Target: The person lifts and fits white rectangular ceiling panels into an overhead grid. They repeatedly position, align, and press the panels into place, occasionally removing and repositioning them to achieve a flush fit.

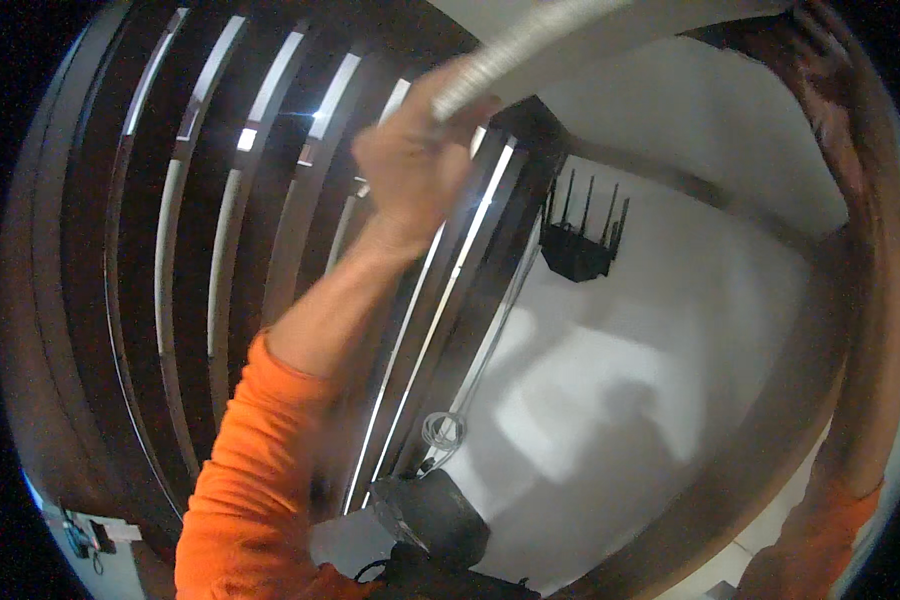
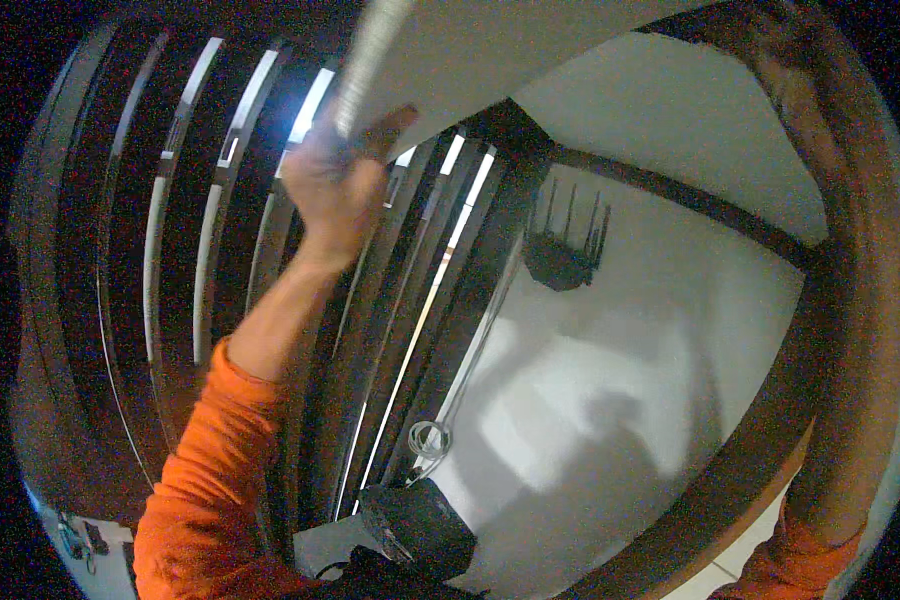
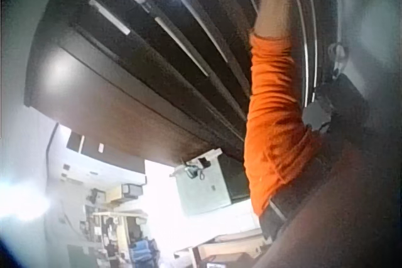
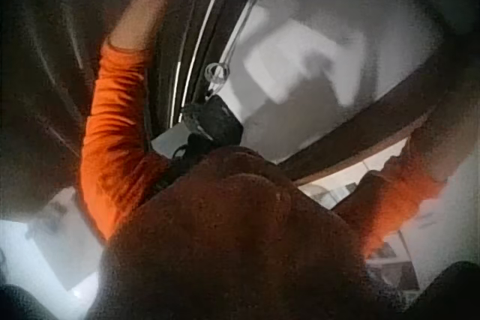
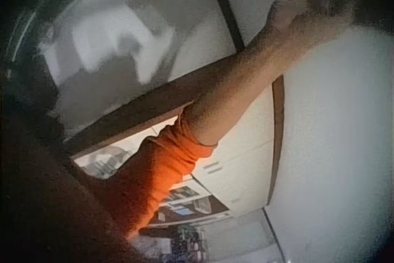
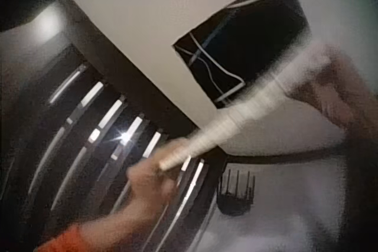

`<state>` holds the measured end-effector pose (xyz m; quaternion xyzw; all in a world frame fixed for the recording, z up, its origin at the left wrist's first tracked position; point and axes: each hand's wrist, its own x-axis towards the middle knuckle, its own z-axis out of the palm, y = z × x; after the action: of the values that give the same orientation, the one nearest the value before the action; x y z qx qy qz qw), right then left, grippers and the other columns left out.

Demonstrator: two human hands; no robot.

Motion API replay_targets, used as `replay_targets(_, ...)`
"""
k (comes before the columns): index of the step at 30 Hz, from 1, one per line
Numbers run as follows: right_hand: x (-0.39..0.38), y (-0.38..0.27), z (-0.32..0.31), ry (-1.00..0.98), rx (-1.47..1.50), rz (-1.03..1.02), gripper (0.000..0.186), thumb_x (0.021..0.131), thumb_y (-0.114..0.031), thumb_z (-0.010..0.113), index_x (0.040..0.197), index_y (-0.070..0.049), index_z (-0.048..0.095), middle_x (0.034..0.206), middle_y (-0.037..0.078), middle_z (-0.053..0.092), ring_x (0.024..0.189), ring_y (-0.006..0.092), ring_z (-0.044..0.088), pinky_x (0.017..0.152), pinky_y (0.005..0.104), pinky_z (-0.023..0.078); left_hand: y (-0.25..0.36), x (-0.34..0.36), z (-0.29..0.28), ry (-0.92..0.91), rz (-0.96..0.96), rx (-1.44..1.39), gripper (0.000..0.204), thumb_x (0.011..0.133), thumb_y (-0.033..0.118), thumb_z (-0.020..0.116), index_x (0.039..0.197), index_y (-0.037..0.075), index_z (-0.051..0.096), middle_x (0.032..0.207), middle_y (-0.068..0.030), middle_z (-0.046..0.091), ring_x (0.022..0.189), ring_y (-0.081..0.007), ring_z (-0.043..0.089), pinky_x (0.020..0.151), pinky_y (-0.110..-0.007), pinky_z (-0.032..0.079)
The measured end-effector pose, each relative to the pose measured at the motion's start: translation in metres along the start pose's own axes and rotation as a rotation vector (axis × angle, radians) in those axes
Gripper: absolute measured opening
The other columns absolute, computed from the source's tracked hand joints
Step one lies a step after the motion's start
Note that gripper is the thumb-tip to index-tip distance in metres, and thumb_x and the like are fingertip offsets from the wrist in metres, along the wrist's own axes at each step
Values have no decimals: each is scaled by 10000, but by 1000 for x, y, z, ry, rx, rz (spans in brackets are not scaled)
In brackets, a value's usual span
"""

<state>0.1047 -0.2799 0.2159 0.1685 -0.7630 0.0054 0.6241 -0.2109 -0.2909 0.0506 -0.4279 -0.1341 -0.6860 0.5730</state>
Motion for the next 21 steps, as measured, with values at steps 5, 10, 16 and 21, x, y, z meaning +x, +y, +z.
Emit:
replay_targets(5, 21, 36, -62, -56, 431, 572, 664, 896, -363, 763, 1406, -13, 520, 1353, 143, 580, 1207, 255, 586, 998, 404, 498, 11, -25, 34, 15, 309, 163, 476, 681, -64, 751, 1122, 116, 762, 1056, -93, 771, 1005, -301, 741, 868, -385, 603)
replay_targets(10, 10, 79, -74, 24, 88, 653, 568, 890, -406, 755, 1272, -12, 610, 1173, 127, 661, 1056, 236, 652, 881, 392, 558, -1, -52, 65, -147, 321, 137, 461, 746, 90, 771, 1205, 109, 734, 1216, -129, 723, 1154, -311, 687, 1019, -444, 547)
replay_targets(16, -9, 78, -72, 167, -434, 216, 578, 896, -381, 727, 1306, 5, 598, 1175, 133, 690, 1037, 241, 672, 927, 380, 531, -7, -70, 93, -796, 156, 131, 1060, 702, 240, 857, 1585, 65, 299, 1621, -258, 296, 1511, -427, 278, 1247, -531, 227)
replay_targets(21, -18, 80, -71, 216, -403, -38, 685, 911, -405, 720, 1401, 37, 537, 1272, 163, 671, 1176, 258, 626, 1026, 382, 474, -31, -34, 143, -616, -604, -620, 1209, 823, 498, 804, 1643, 51, 38, 1689, -260, 112, 1544, -446, 179, 1250, -541, 189)
